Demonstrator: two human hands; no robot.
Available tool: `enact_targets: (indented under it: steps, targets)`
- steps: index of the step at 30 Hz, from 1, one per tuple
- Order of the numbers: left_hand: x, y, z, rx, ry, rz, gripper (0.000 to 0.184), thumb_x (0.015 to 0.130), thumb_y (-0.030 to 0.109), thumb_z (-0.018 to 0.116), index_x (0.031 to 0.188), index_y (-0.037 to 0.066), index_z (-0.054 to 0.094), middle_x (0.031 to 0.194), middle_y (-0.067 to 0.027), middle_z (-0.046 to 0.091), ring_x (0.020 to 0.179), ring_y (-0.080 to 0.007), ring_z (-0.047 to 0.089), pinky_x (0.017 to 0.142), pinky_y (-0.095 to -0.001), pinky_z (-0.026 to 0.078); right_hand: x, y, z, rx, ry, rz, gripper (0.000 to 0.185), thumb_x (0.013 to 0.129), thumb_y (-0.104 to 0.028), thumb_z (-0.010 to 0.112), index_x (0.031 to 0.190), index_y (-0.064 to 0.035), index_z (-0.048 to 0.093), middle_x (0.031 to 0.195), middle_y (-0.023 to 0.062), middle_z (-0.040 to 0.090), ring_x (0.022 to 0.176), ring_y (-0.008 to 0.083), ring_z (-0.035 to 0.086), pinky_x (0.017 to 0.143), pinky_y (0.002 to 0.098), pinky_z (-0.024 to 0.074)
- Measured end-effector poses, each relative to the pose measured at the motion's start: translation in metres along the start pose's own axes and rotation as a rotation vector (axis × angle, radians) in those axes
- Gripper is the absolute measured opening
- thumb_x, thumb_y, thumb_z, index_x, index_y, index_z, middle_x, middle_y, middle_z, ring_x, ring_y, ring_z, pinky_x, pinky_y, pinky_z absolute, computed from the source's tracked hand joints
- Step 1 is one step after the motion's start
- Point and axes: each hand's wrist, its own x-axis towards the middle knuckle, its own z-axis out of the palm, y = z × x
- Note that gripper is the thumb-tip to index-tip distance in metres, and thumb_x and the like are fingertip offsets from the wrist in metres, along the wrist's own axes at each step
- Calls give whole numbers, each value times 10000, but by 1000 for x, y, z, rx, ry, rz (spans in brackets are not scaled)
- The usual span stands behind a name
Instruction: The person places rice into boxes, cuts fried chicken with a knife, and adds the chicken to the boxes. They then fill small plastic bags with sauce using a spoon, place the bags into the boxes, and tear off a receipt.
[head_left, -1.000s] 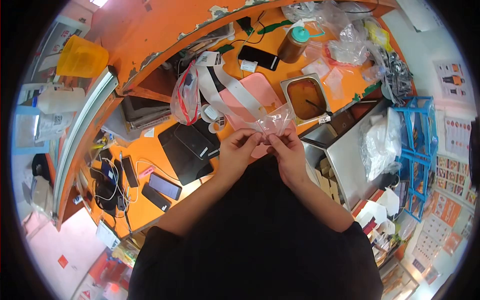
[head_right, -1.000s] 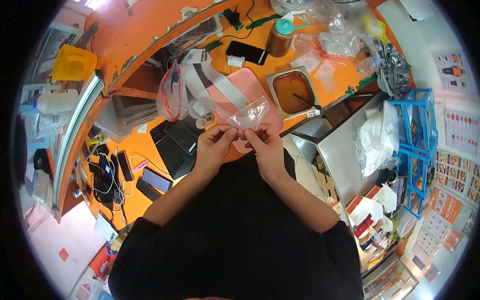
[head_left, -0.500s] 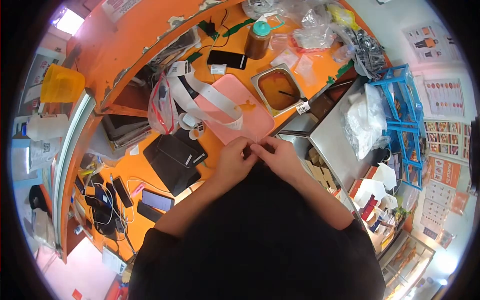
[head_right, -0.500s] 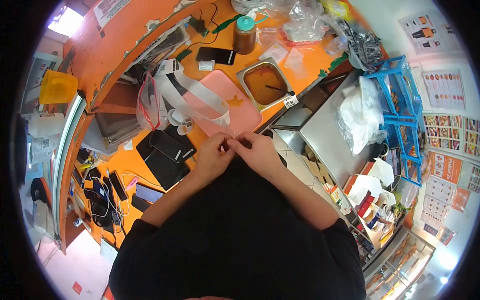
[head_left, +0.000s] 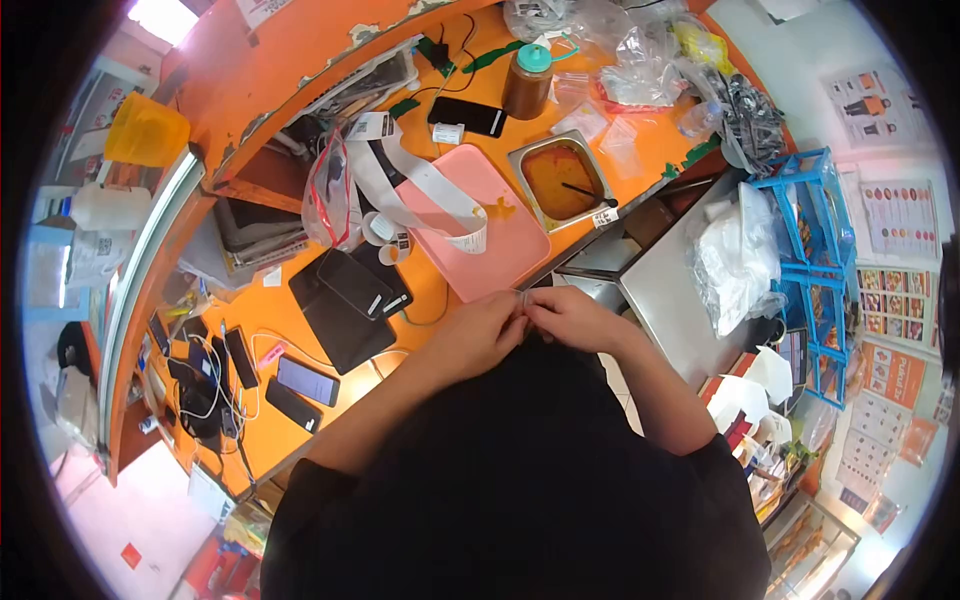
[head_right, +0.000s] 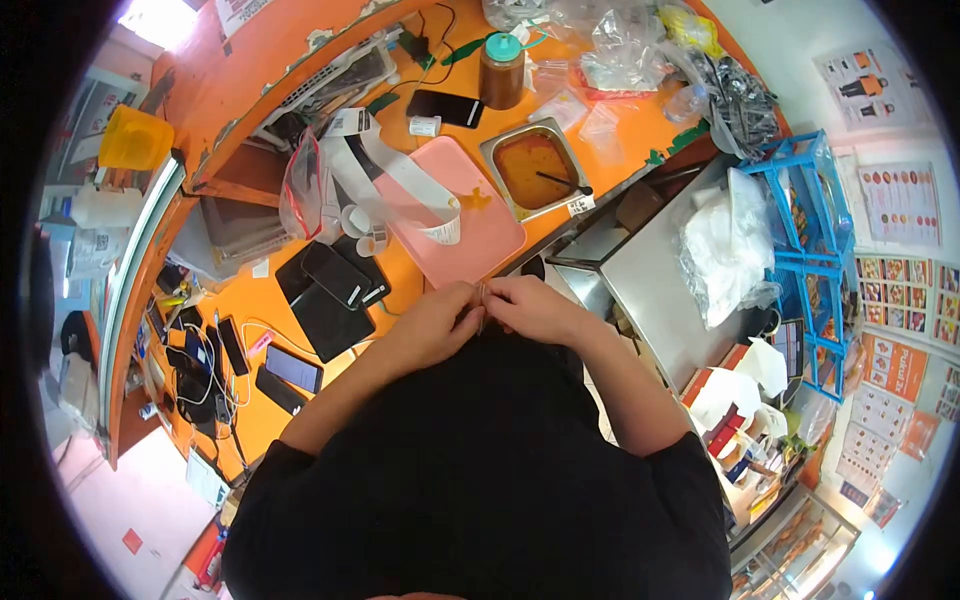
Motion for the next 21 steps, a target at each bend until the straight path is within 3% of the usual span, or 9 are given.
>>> enact_targets:
  steps: [1,3,4,6,9,13,15,21]
  targets:
    - [1,2,0,291,34,94,143,927,122,690,878,7,621,840,-148,676,788,-281,687,695,-396,535,5,6,1,-5,-12,-4,263,1034,-219,573,874,-24,648,788,48,677,713,134,665,592,316,496]
    - [5,3,0,337,44,73,152,893,134,698,872,6,619,850,-165,671,799,-324,679,692,-423,535,12,13,5,-246,131,-273,222,983,-183,581,868,-1,635,744,133,652,655,250,652,600,387,490]
    - [6,4,2,382,41,62,167,859,145,706,865,4,617,860,-182,666,810,-366,671,688,-450,535,10,11,4,-251,110,-278,222,983,-183,581,868,-1,635,744,133,652,655,250,652,600,387,490]
    - [8,8,11,412,138,63,153,840,122,710,851,8,609,845,-169,661,788,-367,667,672,-451,534,3,0,-4,-431,178,-309,226,942,-217,577,908,-9,659,833,222,670,768,412,652,712,498,520]
    - [22,15,19,446,285,119,145,814,79,714,821,11,587,813,-154,644,755,-371,656,649,-455,532,-4,-15,-13,-587,303,-308,241,931,-229,577,895,-6,662,824,214,681,795,419,660,712,509,517]
    - [44,31,26,427,410,178,144,794,26,718,824,11,577,781,-150,612,742,-369,647,649,-457,535,2,-21,-46,-531,299,-303,287,943,-254,543,892,7,650,842,229,680,822,427,661,739,513,509]
    - [57,33,31,425,385,182,137,799,36,713,841,10,585,782,-152,611,747,-368,648,652,-457,536,11,-7,-64,-205,77,-228,332,963,-270,496,888,19,641,871,252,676,862,443,655,782,522,499]
    - [89,48,47,585,302,39,136,824,113,687,903,18,631,804,-158,632,775,-369,661,673,-465,542,20,19,-86,-251,107,-259,375,979,-281,443,882,24,638,905,269,679,889,459,650,812,534,492]
